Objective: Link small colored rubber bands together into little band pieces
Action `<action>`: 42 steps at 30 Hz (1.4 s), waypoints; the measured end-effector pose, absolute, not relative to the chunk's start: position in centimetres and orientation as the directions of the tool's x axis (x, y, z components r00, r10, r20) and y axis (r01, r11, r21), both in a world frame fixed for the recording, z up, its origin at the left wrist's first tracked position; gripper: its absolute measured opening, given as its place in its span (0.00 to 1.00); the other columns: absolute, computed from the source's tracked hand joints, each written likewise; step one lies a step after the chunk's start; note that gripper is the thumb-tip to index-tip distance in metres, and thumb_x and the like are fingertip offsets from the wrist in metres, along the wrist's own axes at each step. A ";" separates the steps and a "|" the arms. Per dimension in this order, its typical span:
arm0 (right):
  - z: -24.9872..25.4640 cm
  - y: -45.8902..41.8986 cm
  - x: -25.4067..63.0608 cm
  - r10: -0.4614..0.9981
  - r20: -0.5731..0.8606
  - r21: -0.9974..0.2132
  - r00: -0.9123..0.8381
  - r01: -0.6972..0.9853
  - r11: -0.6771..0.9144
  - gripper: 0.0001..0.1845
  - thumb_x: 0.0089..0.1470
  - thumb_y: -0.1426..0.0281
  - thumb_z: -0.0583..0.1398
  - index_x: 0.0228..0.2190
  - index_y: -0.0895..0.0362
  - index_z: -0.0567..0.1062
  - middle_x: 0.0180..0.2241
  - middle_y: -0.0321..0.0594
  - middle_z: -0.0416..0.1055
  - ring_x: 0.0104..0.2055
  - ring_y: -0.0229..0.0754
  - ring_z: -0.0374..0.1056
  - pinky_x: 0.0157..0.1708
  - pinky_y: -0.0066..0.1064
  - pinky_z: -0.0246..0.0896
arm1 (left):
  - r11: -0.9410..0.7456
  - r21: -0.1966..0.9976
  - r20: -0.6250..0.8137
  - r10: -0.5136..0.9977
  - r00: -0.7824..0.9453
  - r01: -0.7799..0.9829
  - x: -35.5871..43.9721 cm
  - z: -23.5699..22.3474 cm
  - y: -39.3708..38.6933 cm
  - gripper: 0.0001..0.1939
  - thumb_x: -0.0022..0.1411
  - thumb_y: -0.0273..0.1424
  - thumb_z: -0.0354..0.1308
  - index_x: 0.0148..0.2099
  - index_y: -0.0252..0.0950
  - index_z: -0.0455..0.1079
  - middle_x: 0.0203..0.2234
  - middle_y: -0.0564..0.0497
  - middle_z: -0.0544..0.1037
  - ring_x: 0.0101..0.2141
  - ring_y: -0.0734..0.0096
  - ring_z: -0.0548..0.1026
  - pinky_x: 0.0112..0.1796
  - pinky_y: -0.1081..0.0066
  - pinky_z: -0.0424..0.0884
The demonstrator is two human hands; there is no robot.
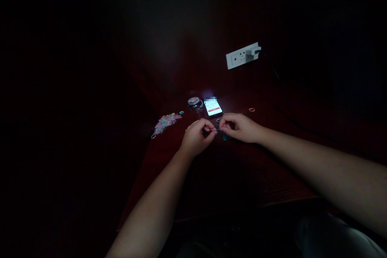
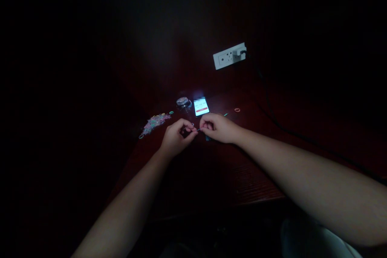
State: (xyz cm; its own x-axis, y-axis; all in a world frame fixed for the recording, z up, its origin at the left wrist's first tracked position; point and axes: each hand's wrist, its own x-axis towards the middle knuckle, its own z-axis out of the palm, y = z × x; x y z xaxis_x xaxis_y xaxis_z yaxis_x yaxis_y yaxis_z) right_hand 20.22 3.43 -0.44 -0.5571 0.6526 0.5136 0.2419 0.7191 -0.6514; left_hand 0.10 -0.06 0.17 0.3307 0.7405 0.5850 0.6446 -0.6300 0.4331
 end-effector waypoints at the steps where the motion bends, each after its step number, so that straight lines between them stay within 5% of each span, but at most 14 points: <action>1: -0.5 3.5 20.2 0.650 0.516 -0.649 -0.557 0.241 0.721 0.04 0.51 0.71 0.59 0.30 0.59 0.73 0.26 0.37 0.66 0.27 0.35 0.61 0.27 0.27 0.57 | -0.632 0.431 0.586 0.739 0.333 0.643 0.1 0.2 -0.1 0.06 0.55 0.28 0.61 0.36 0.37 0.68 0.30 0.51 0.77 0.30 0.73 0.73 0.31 0.73 0.68; 35: -0.4 3.3 19.9 0.606 0.555 -0.586 -0.569 0.250 0.771 0.07 0.47 0.77 0.58 0.22 0.58 0.65 0.25 0.33 0.60 0.26 0.33 0.56 0.26 0.26 0.51 | -0.635 0.508 0.498 0.768 0.402 0.582 0.7 0.5 -0.4 0.06 0.63 0.28 0.52 0.42 0.36 0.67 0.27 0.53 0.77 0.28 0.76 0.73 0.32 0.75 0.66; 42: -0.8 3.1 19.8 0.674 0.484 -0.704 -0.559 0.209 0.679 0.08 0.46 0.75 0.61 0.31 0.58 0.68 0.25 0.33 0.62 0.25 0.33 0.57 0.24 0.25 0.53 | -0.614 0.544 0.507 0.783 0.359 0.572 0.6 0.3 -0.4 0.06 0.61 0.28 0.54 0.42 0.37 0.66 0.27 0.53 0.79 0.29 0.75 0.76 0.32 0.75 0.66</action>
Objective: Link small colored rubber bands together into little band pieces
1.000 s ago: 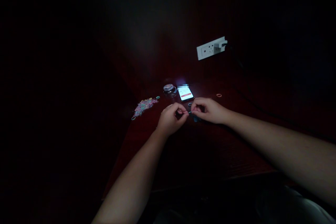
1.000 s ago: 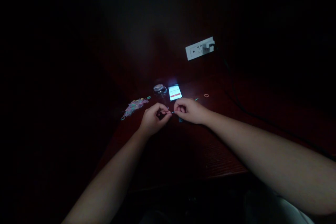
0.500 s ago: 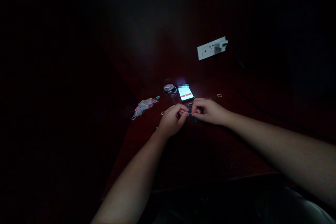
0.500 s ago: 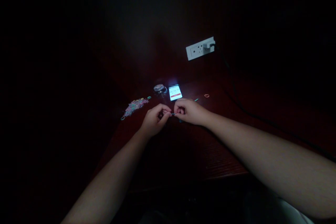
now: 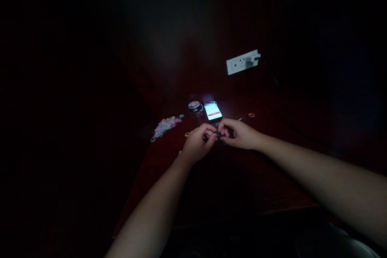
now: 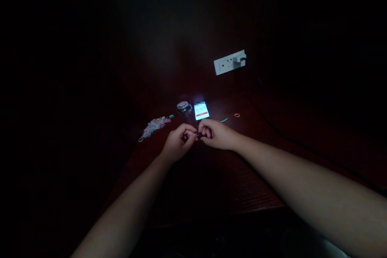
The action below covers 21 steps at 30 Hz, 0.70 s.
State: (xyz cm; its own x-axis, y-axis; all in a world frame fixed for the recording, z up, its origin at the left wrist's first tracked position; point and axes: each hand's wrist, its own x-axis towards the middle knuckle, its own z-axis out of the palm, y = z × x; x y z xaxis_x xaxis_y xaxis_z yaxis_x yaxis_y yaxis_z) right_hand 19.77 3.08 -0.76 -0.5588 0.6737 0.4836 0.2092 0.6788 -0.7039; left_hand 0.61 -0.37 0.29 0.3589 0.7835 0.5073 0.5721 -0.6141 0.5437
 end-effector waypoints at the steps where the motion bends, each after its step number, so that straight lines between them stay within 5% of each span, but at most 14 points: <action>1: -0.8 3.0 19.7 0.668 0.480 -0.708 -0.569 0.198 0.678 0.09 0.46 0.74 0.61 0.33 0.58 0.68 0.26 0.34 0.63 0.26 0.33 0.58 0.24 0.25 0.54 | -0.612 0.550 0.509 0.785 0.353 0.568 0.6 0.3 -0.4 0.06 0.60 0.28 0.54 0.42 0.37 0.65 0.28 0.53 0.79 0.29 0.75 0.76 0.32 0.75 0.66; 4: -0.9 3.0 19.8 0.657 0.481 -0.709 -0.581 0.183 0.681 0.11 0.49 0.70 0.61 0.37 0.58 0.70 0.30 0.36 0.66 0.27 0.34 0.60 0.25 0.26 0.57 | -0.608 0.560 0.523 0.786 0.329 0.562 0.7 0.3 -0.5 0.06 0.59 0.27 0.56 0.40 0.37 0.65 0.27 0.54 0.79 0.28 0.75 0.76 0.30 0.75 0.66; 21: -0.3 3.2 20.1 0.648 0.515 -0.604 -0.561 0.299 0.739 0.09 0.55 0.68 0.56 0.28 0.60 0.74 0.26 0.38 0.68 0.28 0.37 0.62 0.29 0.29 0.56 | -0.610 0.564 0.552 0.779 0.295 0.556 0.1 0.1 -0.2 0.07 0.58 0.27 0.57 0.40 0.37 0.63 0.28 0.52 0.79 0.30 0.74 0.77 0.32 0.73 0.68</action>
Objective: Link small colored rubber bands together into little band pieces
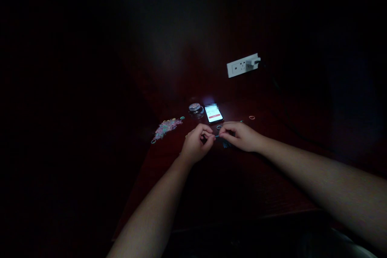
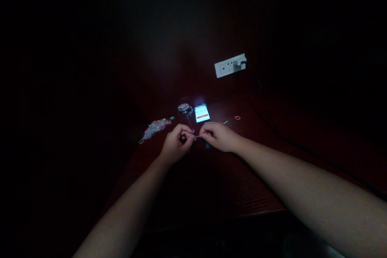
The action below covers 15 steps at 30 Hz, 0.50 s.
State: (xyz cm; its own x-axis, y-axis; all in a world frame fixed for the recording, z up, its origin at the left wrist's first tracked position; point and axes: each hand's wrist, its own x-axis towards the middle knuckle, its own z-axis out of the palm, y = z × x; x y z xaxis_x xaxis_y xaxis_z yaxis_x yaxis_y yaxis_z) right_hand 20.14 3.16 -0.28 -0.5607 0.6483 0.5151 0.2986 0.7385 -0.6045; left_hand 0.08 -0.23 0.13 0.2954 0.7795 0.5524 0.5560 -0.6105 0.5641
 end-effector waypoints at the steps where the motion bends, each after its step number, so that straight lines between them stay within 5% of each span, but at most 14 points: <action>1: -0.3 3.2 20.2 0.654 0.518 -0.603 -0.551 0.307 0.736 0.09 0.55 0.69 0.56 0.28 0.60 0.74 0.26 0.38 0.68 0.28 0.37 0.62 0.30 0.29 0.56 | -0.611 0.563 0.558 0.777 0.289 0.556 0.0 0.1 -0.2 0.07 0.58 0.27 0.56 0.40 0.37 0.63 0.28 0.52 0.79 0.30 0.74 0.77 0.32 0.74 0.68; 9: -0.6 3.2 20.1 0.685 0.487 -0.717 -0.543 0.199 0.668 0.12 0.51 0.67 0.61 0.38 0.60 0.73 0.26 0.36 0.66 0.25 0.34 0.59 0.24 0.26 0.56 | -0.608 0.578 0.568 0.778 0.267 0.544 -0.1 0.0 -0.1 0.06 0.59 0.28 0.56 0.39 0.36 0.64 0.27 0.52 0.78 0.29 0.74 0.76 0.32 0.74 0.68; 15: -0.6 3.0 19.8 0.644 0.520 -0.659 -0.561 0.216 0.721 0.10 0.55 0.67 0.57 0.31 0.60 0.76 0.23 0.36 0.66 0.24 0.33 0.60 0.25 0.26 0.55 | -0.599 0.595 0.534 0.793 0.294 0.535 0.3 0.1 -0.4 0.06 0.59 0.29 0.57 0.39 0.37 0.64 0.28 0.51 0.79 0.31 0.73 0.77 0.32 0.74 0.69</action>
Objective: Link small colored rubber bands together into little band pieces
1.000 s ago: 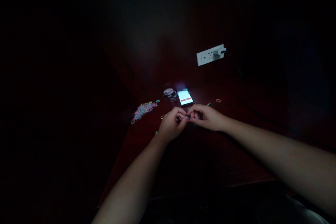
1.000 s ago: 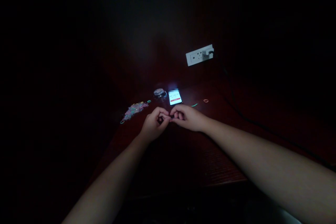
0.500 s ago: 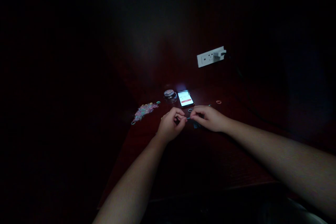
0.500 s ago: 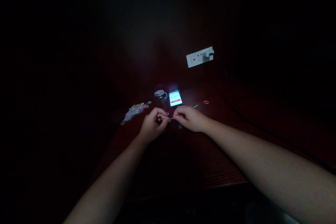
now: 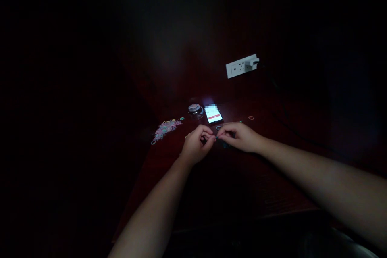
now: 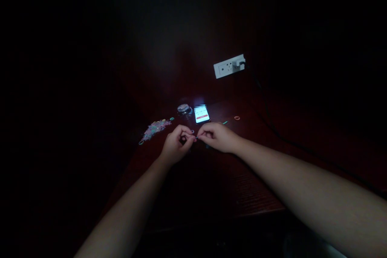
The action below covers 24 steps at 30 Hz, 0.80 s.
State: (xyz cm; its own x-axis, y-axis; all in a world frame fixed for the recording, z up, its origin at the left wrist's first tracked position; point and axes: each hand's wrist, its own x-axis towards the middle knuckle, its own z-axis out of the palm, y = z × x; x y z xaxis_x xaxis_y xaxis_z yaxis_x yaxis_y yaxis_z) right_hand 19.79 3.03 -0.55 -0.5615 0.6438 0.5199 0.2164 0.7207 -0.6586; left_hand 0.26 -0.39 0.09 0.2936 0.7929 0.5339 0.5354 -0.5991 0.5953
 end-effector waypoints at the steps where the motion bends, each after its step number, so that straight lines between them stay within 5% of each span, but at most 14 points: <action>1: -0.5 3.0 19.8 0.642 0.524 -0.653 -0.560 0.221 0.725 0.10 0.55 0.67 0.57 0.31 0.60 0.76 0.23 0.36 0.67 0.24 0.33 0.60 0.25 0.26 0.55 | -0.600 0.596 0.534 0.792 0.295 0.533 0.2 0.1 -0.4 0.06 0.59 0.29 0.57 0.39 0.37 0.64 0.29 0.51 0.79 0.31 0.73 0.77 0.32 0.74 0.69; 9: -0.5 3.1 20.1 0.675 0.527 -0.669 -0.516 0.238 0.704 0.10 0.54 0.67 0.58 0.32 0.60 0.76 0.26 0.38 0.69 0.26 0.35 0.62 0.26 0.27 0.58 | -0.612 0.526 0.541 0.777 0.324 0.590 -0.1 0.3 -0.4 0.09 0.60 0.28 0.55 0.44 0.37 0.68 0.31 0.51 0.79 0.31 0.73 0.75 0.33 0.73 0.68; 24: -0.6 3.1 20.1 0.663 0.525 -0.650 -0.534 0.251 0.718 0.09 0.54 0.67 0.58 0.30 0.59 0.76 0.26 0.38 0.68 0.26 0.35 0.62 0.27 0.27 0.58 | -0.627 0.454 0.554 0.755 0.351 0.633 -0.1 -0.1 0.0 0.05 0.59 0.31 0.57 0.35 0.36 0.72 0.27 0.51 0.77 0.29 0.73 0.73 0.30 0.74 0.67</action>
State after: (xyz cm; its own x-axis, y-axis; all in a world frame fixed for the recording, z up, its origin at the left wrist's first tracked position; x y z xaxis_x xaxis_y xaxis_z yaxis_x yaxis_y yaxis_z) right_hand 20.09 3.13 -0.60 -0.5339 0.6626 0.5253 0.2514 0.7176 -0.6495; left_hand -0.14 -0.01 -0.05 0.3509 0.7550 0.5540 0.6329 -0.6272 0.4538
